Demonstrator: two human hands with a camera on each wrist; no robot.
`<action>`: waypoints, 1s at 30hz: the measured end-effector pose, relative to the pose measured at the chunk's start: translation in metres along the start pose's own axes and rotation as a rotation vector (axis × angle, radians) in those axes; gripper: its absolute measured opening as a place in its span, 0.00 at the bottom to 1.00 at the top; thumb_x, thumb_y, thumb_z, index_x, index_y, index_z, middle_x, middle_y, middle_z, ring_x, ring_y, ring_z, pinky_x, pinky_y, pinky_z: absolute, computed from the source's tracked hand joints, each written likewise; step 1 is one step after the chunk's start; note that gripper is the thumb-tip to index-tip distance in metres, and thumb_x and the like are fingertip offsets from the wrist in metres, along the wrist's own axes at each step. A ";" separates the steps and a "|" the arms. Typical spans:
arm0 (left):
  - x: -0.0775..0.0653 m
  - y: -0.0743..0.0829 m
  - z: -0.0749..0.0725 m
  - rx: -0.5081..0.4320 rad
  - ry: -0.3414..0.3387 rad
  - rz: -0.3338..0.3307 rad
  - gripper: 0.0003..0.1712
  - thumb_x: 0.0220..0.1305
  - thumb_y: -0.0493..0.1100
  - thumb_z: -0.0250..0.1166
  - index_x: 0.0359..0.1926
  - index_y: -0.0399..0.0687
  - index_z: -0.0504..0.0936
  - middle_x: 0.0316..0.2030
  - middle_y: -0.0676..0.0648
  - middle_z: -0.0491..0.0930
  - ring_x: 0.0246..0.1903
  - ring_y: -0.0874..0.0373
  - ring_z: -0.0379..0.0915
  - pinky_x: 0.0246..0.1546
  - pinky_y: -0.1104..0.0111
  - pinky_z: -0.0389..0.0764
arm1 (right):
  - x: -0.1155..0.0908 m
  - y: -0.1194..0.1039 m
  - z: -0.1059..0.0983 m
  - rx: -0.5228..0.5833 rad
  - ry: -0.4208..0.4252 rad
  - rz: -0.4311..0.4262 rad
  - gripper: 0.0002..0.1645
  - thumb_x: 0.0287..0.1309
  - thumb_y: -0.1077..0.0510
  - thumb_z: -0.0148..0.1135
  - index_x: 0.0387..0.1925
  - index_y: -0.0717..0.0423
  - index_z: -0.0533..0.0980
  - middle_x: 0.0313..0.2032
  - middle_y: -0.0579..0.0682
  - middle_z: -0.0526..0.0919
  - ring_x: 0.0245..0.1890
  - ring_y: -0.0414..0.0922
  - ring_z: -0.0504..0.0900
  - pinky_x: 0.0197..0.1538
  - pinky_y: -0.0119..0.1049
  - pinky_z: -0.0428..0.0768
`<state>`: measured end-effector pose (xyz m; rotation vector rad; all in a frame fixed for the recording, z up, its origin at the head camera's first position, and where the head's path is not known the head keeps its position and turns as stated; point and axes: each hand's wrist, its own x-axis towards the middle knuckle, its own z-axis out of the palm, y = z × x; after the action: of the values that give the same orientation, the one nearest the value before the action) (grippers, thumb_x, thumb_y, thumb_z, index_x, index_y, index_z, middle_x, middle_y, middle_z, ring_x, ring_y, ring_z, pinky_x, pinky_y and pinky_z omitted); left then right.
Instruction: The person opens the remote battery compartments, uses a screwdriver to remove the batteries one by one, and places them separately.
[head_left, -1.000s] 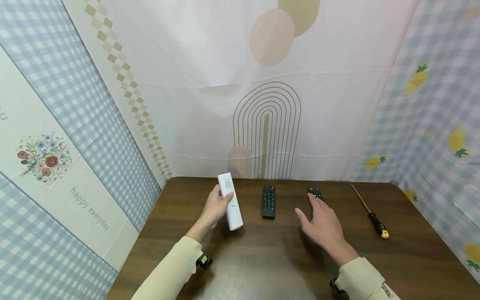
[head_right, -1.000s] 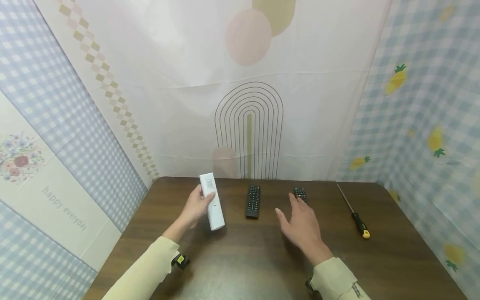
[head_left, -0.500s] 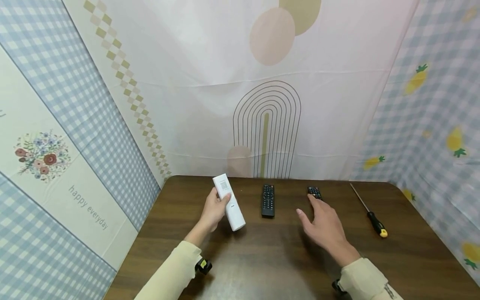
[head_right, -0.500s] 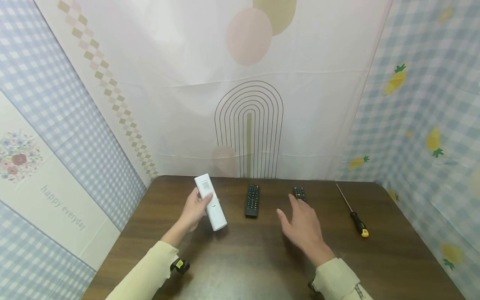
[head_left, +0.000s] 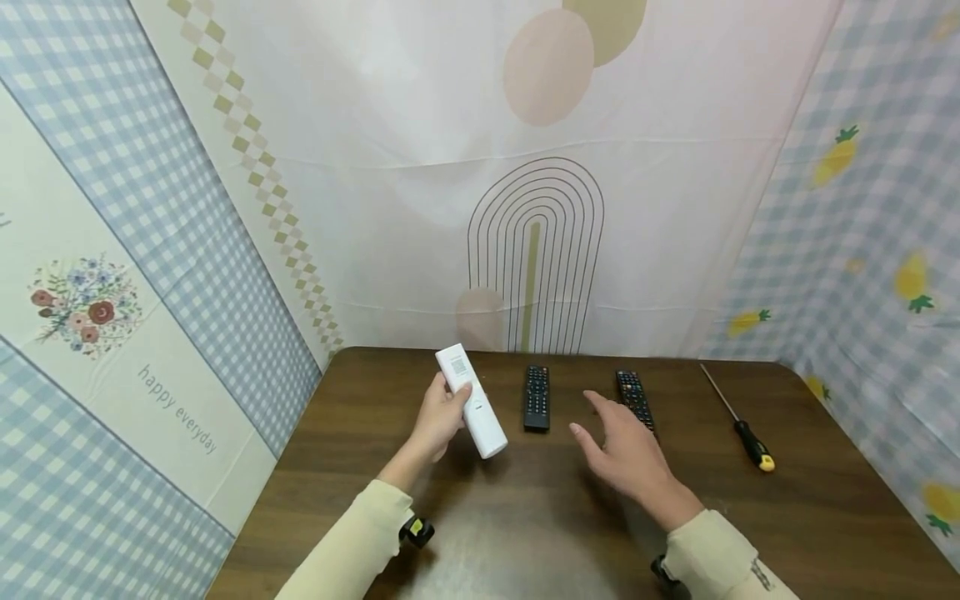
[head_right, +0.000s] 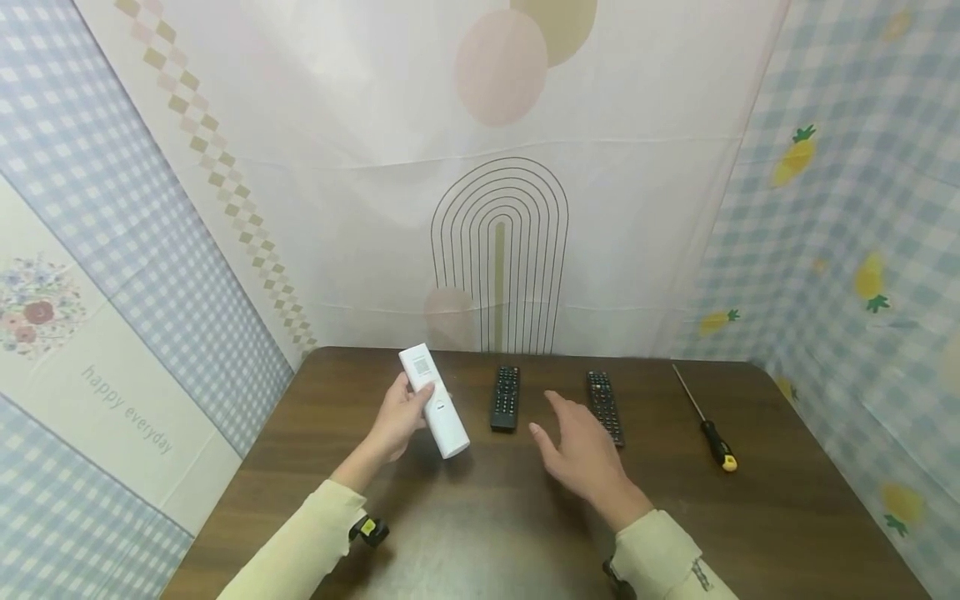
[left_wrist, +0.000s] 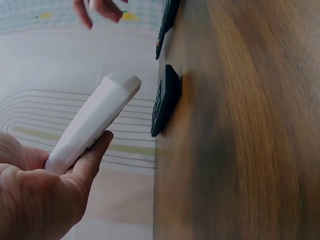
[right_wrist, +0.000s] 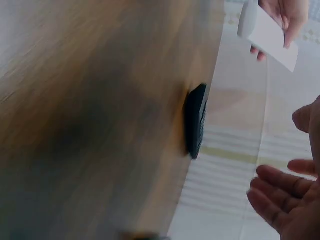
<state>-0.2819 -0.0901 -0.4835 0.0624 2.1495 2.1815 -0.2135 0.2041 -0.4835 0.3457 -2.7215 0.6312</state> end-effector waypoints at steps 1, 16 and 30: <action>0.000 0.001 0.002 -0.003 -0.006 0.000 0.21 0.83 0.39 0.54 0.69 0.36 0.64 0.55 0.26 0.84 0.48 0.48 0.89 0.42 0.59 0.91 | 0.002 -0.004 0.000 0.001 0.005 -0.034 0.36 0.72 0.46 0.69 0.72 0.60 0.72 0.57 0.60 0.87 0.56 0.59 0.86 0.56 0.61 0.85; -0.013 0.005 0.030 -0.043 -0.089 0.026 0.22 0.83 0.39 0.53 0.69 0.34 0.64 0.56 0.24 0.83 0.49 0.46 0.88 0.48 0.56 0.92 | 0.025 -0.066 0.015 0.041 0.017 -0.393 0.20 0.67 0.50 0.74 0.56 0.52 0.84 0.36 0.43 0.83 0.29 0.34 0.72 0.31 0.26 0.75; -0.018 -0.001 0.035 -0.059 -0.122 0.018 0.22 0.84 0.40 0.53 0.70 0.35 0.63 0.58 0.24 0.82 0.49 0.47 0.88 0.49 0.56 0.92 | 0.024 -0.076 0.030 0.046 -0.077 -0.336 0.19 0.69 0.49 0.71 0.54 0.54 0.80 0.41 0.47 0.83 0.29 0.35 0.73 0.28 0.25 0.73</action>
<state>-0.2613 -0.0564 -0.4831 0.2058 2.0263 2.1884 -0.2200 0.1202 -0.4709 0.8316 -2.6333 0.5943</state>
